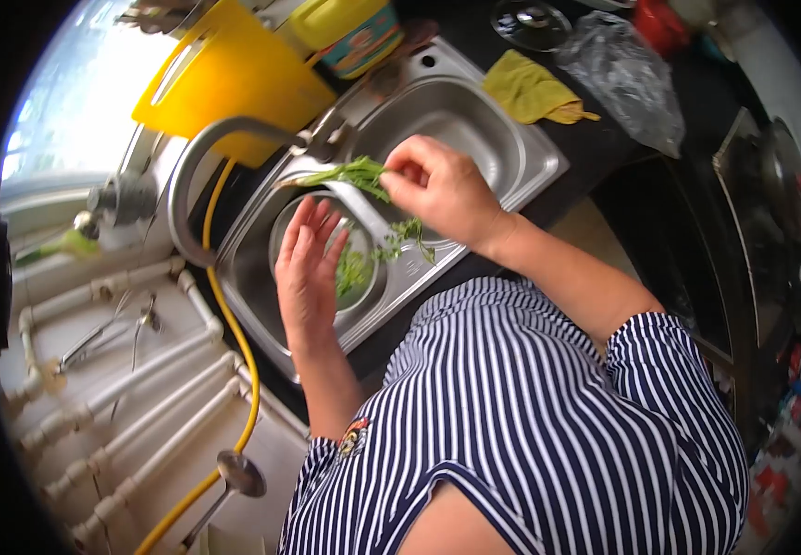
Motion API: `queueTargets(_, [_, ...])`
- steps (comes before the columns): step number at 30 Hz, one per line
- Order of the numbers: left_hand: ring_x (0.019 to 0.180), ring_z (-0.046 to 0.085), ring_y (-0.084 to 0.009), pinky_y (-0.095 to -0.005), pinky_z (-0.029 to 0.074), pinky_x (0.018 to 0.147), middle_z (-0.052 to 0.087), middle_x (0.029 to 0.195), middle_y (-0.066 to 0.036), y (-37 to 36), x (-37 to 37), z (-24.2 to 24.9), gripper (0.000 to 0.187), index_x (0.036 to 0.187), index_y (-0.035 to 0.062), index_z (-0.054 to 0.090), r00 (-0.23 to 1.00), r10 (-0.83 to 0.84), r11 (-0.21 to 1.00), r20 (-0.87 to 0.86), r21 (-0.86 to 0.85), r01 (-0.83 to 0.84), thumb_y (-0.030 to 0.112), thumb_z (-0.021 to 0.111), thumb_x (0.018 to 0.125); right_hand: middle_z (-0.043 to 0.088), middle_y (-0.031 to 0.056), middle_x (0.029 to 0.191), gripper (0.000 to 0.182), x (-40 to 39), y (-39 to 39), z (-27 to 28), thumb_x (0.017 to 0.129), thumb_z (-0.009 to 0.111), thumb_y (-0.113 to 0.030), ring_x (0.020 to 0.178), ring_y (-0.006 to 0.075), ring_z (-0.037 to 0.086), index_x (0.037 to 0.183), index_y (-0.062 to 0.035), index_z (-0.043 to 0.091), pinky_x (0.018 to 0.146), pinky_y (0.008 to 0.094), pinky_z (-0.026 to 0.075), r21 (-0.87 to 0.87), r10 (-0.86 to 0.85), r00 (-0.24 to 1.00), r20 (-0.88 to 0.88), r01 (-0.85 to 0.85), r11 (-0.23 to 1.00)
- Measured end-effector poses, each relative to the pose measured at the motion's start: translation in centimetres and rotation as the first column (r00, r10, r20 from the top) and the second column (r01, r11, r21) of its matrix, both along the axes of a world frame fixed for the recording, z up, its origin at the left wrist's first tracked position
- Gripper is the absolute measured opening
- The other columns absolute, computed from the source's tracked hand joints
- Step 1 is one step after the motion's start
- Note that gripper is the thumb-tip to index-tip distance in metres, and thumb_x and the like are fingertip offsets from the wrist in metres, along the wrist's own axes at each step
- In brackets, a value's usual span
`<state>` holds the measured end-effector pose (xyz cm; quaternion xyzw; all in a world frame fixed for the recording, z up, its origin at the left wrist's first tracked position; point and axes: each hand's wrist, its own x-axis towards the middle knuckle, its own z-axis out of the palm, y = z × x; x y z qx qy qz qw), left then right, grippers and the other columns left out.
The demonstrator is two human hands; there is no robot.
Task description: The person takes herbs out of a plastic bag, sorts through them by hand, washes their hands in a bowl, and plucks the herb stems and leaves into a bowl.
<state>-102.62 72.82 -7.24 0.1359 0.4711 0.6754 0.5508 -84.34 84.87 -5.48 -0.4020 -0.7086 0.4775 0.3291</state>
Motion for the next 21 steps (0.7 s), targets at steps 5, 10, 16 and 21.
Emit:
queueTargets(5, [0.110, 0.061, -0.0227, -0.0406, 0.049, 0.100, 0.061, 0.119, -0.011, -3.0, -2.0, 0.6, 0.037, 0.127, -0.0006, 0.052, 0.970, 0.243, 0.965, 0.003, 0.103, -0.242, 0.017, 0.061, 0.096, 0.057, 0.0067, 0.079, 0.016, -5.1, -3.5, -0.1, 0.081, 0.069, -0.007, 0.061, 0.0183, 0.057, 0.091, -0.0043, 0.058, 0.055, 0.0303, 0.047, 0.312, 0.245, 0.970, -0.003, -0.232, 0.922])
queueTargets(10, [0.099, 0.065, -0.0208, -0.0370, 0.053, 0.094, 0.066, 0.106, -0.011, -6.2, -3.9, 0.5, 0.032, 0.123, -0.0008, 0.055, 0.926, 0.375, 0.925, -0.034, 0.081, -0.372, 0.013, 0.063, 0.094, 0.060, 0.0071, 0.080, 0.015, -7.1, -4.7, -0.3, 0.080, 0.070, -0.014, 0.064, 0.0226, 0.061, 0.087, -0.0061, 0.059, 0.056, 0.0332, 0.050, 0.259, 0.361, 0.932, 0.033, -0.357, 0.897])
queueTargets(16, [0.095, 0.068, -0.0207, -0.0341, 0.055, 0.089, 0.069, 0.104, -0.013, -7.1, -4.3, 0.6, 0.024, 0.116, -0.0034, 0.061, 0.893, 0.417, 0.908, -0.169, 0.025, -0.419, 0.007, 0.061, 0.094, 0.062, 0.0082, 0.086, 0.016, -10.6, -4.4, 0.4, 0.087, 0.068, -0.015, 0.079, 0.0187, 0.062, 0.097, -0.0028, 0.067, 0.068, 0.0303, 0.049, 0.387, 0.379, 0.923, -0.064, -0.327, 0.862])
queueTargets(21, [0.095, 0.067, -0.0194, -0.0322, 0.055, 0.087, 0.069, 0.105, -0.013, -6.9, -4.1, 0.6, 0.024, 0.116, -0.0041, 0.063, 0.879, 0.404, 0.913, -0.253, 0.049, -0.405, 0.006, 0.060, 0.095, 0.067, 0.0099, 0.096, 0.027, -12.0, -5.8, 0.4, 0.092, 0.062, -0.019, 0.086, 0.0192, 0.063, 0.111, -0.0016, 0.068, 0.076, 0.0320, 0.051, -0.284, 0.561, 0.800, -0.213, -0.600, 0.748])
